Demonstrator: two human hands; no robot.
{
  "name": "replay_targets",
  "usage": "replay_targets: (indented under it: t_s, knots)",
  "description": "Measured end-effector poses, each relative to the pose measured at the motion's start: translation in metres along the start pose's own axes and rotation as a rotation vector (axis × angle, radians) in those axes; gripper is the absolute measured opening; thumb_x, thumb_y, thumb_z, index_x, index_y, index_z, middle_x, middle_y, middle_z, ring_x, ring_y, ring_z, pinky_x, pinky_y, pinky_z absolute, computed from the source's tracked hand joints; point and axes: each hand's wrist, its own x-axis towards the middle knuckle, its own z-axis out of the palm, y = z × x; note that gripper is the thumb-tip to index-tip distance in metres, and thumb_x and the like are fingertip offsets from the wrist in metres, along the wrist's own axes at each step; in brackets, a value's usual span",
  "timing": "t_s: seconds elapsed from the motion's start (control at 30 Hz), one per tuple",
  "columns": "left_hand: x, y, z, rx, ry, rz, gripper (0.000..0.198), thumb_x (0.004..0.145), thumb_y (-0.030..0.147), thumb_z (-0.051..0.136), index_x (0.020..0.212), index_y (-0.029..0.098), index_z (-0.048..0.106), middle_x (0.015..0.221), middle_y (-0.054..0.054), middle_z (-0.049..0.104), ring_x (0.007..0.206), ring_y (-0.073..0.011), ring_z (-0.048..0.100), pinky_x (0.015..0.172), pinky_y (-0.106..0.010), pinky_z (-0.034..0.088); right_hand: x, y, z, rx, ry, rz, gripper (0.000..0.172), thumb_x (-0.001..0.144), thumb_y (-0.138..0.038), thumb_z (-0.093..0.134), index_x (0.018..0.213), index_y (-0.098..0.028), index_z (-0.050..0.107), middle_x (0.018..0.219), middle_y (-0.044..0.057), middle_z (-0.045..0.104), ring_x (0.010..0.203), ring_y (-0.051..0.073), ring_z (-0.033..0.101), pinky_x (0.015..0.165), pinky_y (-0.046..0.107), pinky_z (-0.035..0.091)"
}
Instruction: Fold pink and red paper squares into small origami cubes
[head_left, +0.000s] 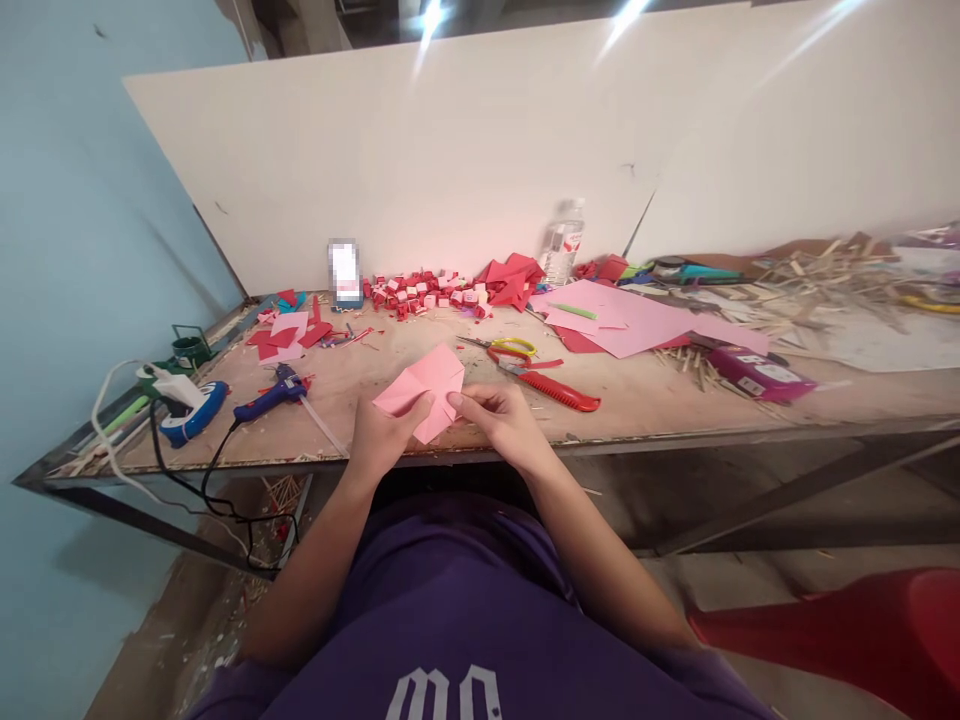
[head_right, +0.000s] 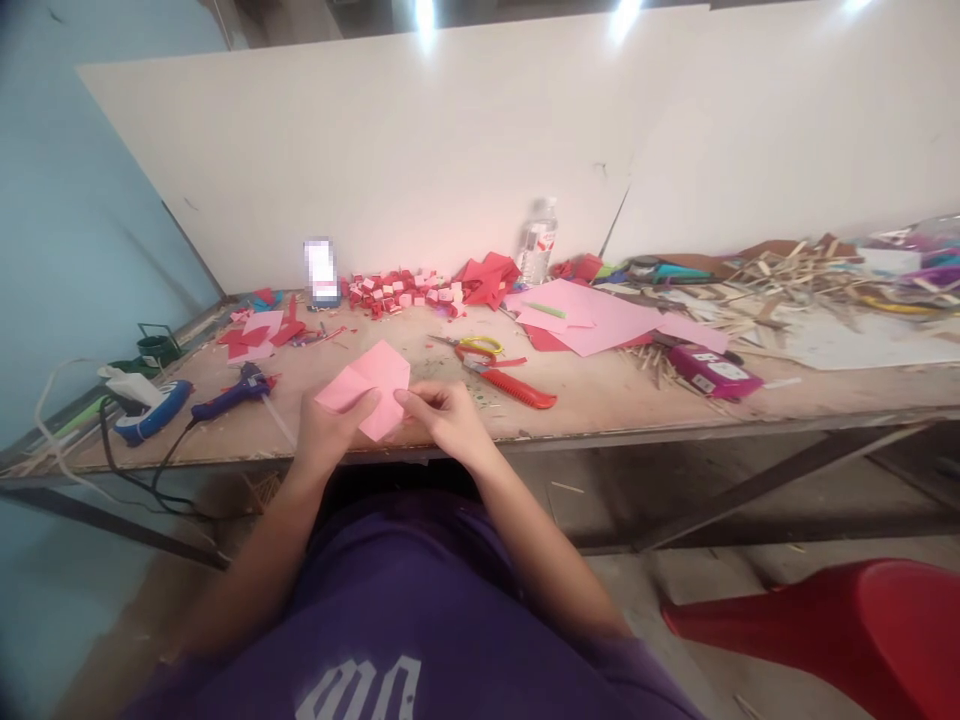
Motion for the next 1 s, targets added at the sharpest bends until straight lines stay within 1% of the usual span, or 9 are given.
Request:
replay_targets:
  t_s: [0.1,0.2,0.33,0.4,0.53,0.7,0.8,0.87,1.0]
  knots:
    - [0.0,-0.001,0.0,-0.017,-0.021,-0.018,0.024,0.071,0.029,0.08,0.085,0.01,0.077,0.092,-0.012,0.081,0.087,-0.0266,0.077,0.077,-0.03,0.061,0.0,0.002,-0.001,-0.053,0.017,-0.013,0.043,0.087,-0.051,0.072,0.064,-0.014,0.067,0.062,0.001,0.061,0.062,0.015,0.056,0.064,0.027,0.047]
    - [0.0,-0.003,-0.001,-0.035,-0.024,-0.023,0.024,0.071,0.03,0.08,0.085,0.011,0.078,0.093,-0.012,0.081,0.089,-0.0272,0.077,0.079,-0.03,0.061,0.0,0.0,0.0,-0.054,0.009,-0.002,0.042,0.087,-0.05,0.072,0.064,-0.014,0.068,0.062,0.002,0.063,0.062,0.016,0.058,0.064,0.027,0.046]
    - [0.001,-0.005,-0.002,-0.052,0.004,-0.049,0.024,0.071,0.032,0.08,0.081,0.011,0.077,0.086,-0.011,0.081,0.083,-0.0272,0.077,0.072,-0.03,0.06,-0.002,-0.003,0.001,-0.051,-0.025,0.024,0.038,0.087,-0.049,0.072,0.073,-0.014,0.075,0.07,0.005,0.072,0.066,0.019,0.064,0.065,0.028,0.049]
    - [0.001,-0.006,-0.001,-0.061,0.021,-0.053,0.024,0.071,0.032,0.08,0.081,0.011,0.077,0.085,-0.01,0.081,0.081,-0.0269,0.077,0.07,-0.029,0.06,-0.002,-0.004,0.002,-0.066,-0.033,0.022,0.038,0.088,-0.05,0.071,0.074,-0.014,0.076,0.072,0.006,0.075,0.066,0.019,0.066,0.066,0.028,0.049]
    - [0.001,-0.008,0.0,-0.078,0.024,-0.059,0.025,0.069,0.031,0.081,0.082,0.01,0.078,0.087,-0.011,0.081,0.083,-0.0271,0.077,0.071,-0.029,0.06,-0.002,-0.005,0.002,-0.076,-0.029,0.013,0.04,0.089,-0.051,0.07,0.074,-0.014,0.075,0.069,0.007,0.076,0.064,0.02,0.069,0.066,0.029,0.051]
    - [0.003,-0.011,0.0,-0.091,0.055,-0.088,0.027,0.07,0.034,0.081,0.081,0.01,0.077,0.085,-0.011,0.081,0.081,-0.027,0.076,0.066,-0.028,0.058,-0.003,-0.006,0.002,-0.08,-0.071,0.048,0.038,0.089,-0.05,0.07,0.077,-0.014,0.076,0.076,0.009,0.079,0.07,0.022,0.073,0.068,0.03,0.054]
    - [0.004,-0.013,0.0,-0.114,0.06,-0.107,0.029,0.067,0.034,0.082,0.082,0.01,0.078,0.084,-0.011,0.08,0.08,-0.0272,0.076,0.064,-0.029,0.058,-0.002,-0.005,0.002,-0.084,-0.067,0.038,0.04,0.088,-0.051,0.072,0.074,-0.014,0.076,0.075,0.009,0.079,0.068,0.022,0.073,0.068,0.03,0.054]
    - [0.004,-0.014,0.0,-0.121,0.065,-0.106,0.03,0.067,0.035,0.082,0.082,0.009,0.077,0.083,-0.011,0.08,0.078,-0.0269,0.076,0.063,-0.029,0.058,-0.002,-0.005,0.002,-0.07,-0.067,0.044,0.04,0.087,-0.052,0.071,0.074,-0.014,0.076,0.073,0.009,0.079,0.066,0.021,0.073,0.068,0.03,0.055]
    - [0.005,-0.016,0.001,-0.153,0.097,-0.082,0.029,0.068,0.034,0.081,0.082,0.009,0.077,0.085,-0.011,0.08,0.081,-0.0262,0.076,0.066,-0.028,0.058,-0.003,-0.006,0.002,-0.024,-0.092,0.073,0.038,0.087,-0.051,0.072,0.077,-0.014,0.076,0.076,0.01,0.079,0.071,0.023,0.075,0.071,0.031,0.057]
